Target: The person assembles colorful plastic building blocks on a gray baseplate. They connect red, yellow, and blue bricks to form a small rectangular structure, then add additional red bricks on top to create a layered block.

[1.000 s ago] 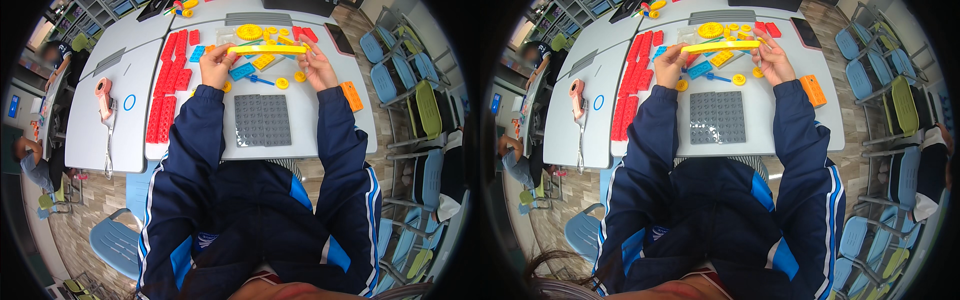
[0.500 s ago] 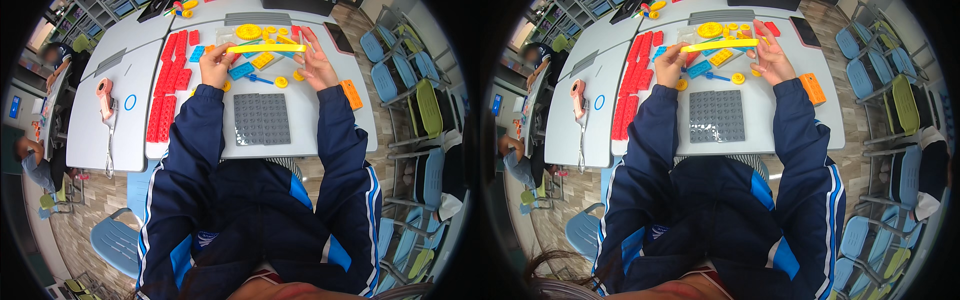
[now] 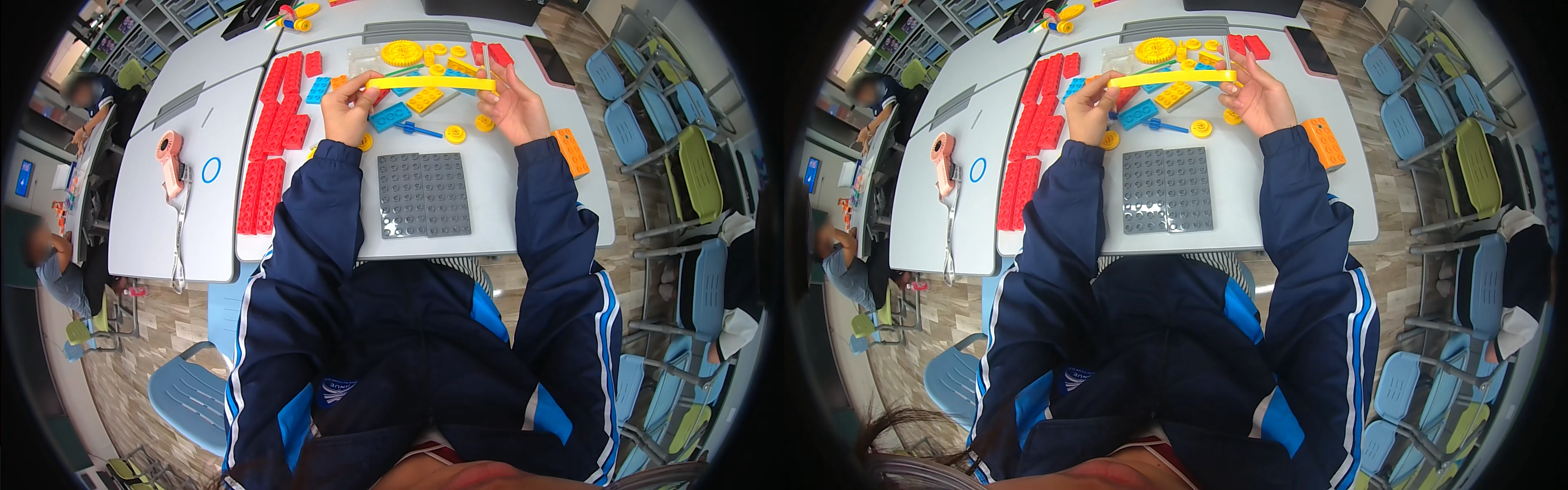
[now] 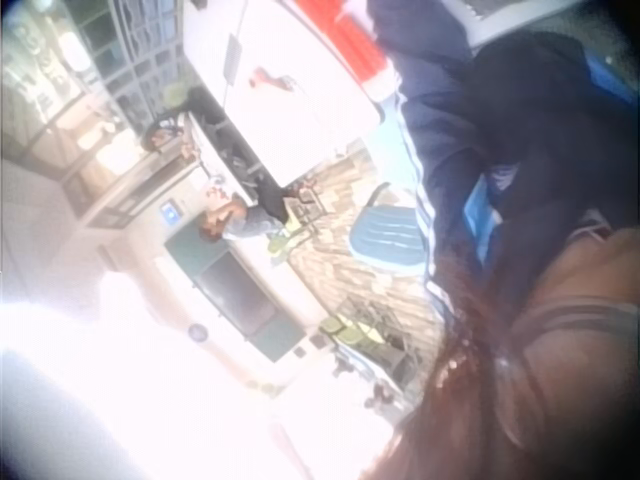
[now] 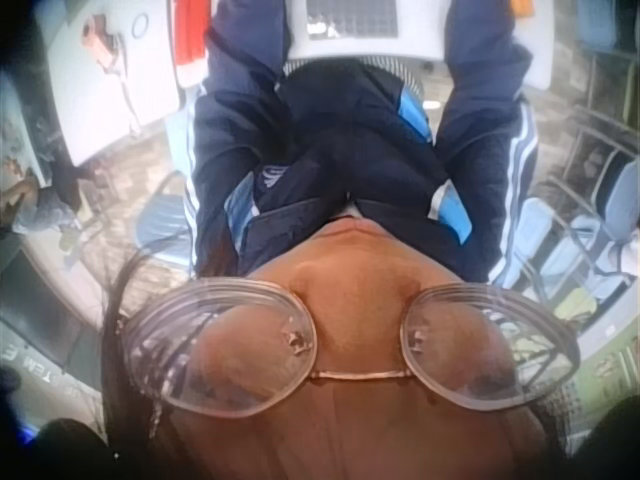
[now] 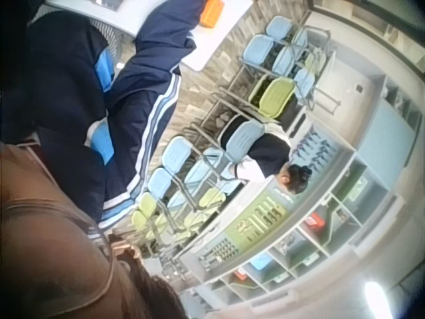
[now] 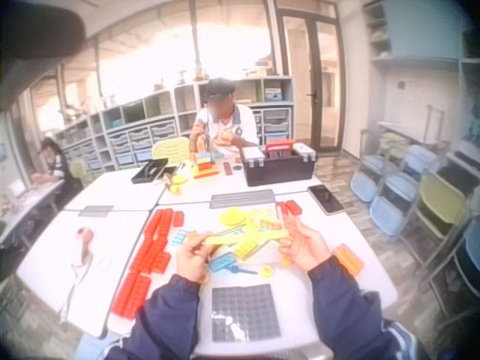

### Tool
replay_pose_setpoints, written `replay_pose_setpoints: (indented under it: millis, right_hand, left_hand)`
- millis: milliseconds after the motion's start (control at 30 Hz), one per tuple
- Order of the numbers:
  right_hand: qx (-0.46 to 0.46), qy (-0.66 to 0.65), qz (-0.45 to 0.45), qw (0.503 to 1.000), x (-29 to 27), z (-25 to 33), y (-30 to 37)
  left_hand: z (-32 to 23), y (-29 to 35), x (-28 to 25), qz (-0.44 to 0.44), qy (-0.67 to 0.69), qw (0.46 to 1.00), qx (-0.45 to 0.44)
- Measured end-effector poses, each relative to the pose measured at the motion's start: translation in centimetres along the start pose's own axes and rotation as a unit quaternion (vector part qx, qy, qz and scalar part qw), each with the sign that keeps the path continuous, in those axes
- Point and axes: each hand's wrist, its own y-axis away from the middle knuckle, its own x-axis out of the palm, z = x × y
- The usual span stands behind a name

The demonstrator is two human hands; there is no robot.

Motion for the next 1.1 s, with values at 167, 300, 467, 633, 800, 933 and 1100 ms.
replay_pose_setpoints:
  millis: [167, 300, 467, 633, 800, 933, 1100]
  right_hand:
    - [0.004, 0.020, -0.010, 1.000, 0.2, 0.1, 0.2]
    - [-0.017, 0.074, 0.012, 0.997, -0.9, -0.1, 0.1]
    - [-0.015, 0.099, -0.006, 0.995, -1.9, -0.2, 0.0]
    - [-0.020, 0.091, -0.032, 0.995, -1.8, -0.2, 0.0]
    - [-0.033, 0.056, -0.013, 0.998, -1.5, -0.2, 0.0]
    - [-0.031, 0.055, -0.020, 0.998, -1.2, 0.1, 0.2]
    - [-0.024, 0.063, -0.043, 0.997, -0.8, 0.4, 0.3]
  left_hand:
    - [-0.4, 0.0, -0.1, 0.005, -0.006, 1.000, 0.001]
    - [-0.2, -0.1, 0.0, 0.008, 0.009, 1.000, 0.002]
    - [0.0, -0.1, 0.0, 0.008, 0.006, 1.000, -0.005]
    - [-0.1, 0.0, 0.1, 0.017, -0.014, 1.000, -0.013]
    - [0.6, -0.1, -0.1, 0.025, -0.024, 0.999, -0.010]
    - [0.1, 0.1, 0.1, 0.040, -0.017, 0.999, -0.020]
    - [-0.4, 0.3, 0.3, 0.042, -0.027, 0.999, -0.009]
